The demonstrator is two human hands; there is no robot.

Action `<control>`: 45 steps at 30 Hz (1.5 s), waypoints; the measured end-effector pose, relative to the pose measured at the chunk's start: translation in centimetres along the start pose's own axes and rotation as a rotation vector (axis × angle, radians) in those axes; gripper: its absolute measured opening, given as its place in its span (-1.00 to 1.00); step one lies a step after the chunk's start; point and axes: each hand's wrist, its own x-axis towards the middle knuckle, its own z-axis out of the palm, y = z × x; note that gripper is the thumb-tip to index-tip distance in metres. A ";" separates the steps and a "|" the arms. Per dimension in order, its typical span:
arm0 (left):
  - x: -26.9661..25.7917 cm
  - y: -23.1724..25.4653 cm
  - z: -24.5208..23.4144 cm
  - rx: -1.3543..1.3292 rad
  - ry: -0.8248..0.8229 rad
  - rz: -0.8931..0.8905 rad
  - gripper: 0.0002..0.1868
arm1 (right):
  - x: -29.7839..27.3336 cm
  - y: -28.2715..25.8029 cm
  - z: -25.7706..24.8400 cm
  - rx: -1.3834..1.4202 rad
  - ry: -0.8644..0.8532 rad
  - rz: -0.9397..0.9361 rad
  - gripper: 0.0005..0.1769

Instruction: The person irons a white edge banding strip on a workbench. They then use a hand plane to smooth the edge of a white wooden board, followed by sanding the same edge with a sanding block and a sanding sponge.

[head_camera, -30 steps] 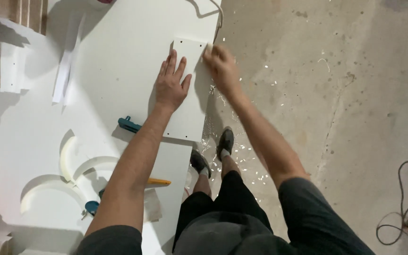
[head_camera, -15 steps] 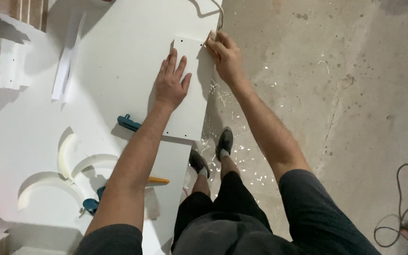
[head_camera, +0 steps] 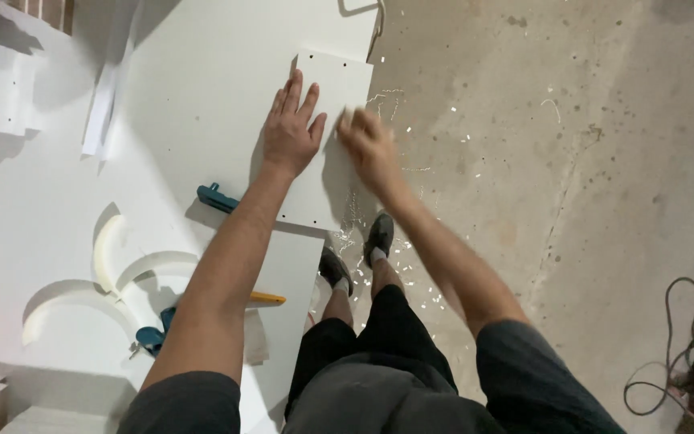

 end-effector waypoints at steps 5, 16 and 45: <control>0.1 -0.2 0.0 0.047 0.010 0.025 -0.48 | -13.9 -13.4 -1.6 0.626 -0.449 0.780 -0.46; 0.1 -0.1 -0.1 0.035 -0.019 0.007 -0.47 | -17.9 -17.8 4.5 0.456 -0.427 -0.164 -0.58; -0.3 -1.6 1.8 0.170 0.041 0.018 -0.49 | -9.0 1.7 2.0 -0.845 -0.163 -0.716 -0.38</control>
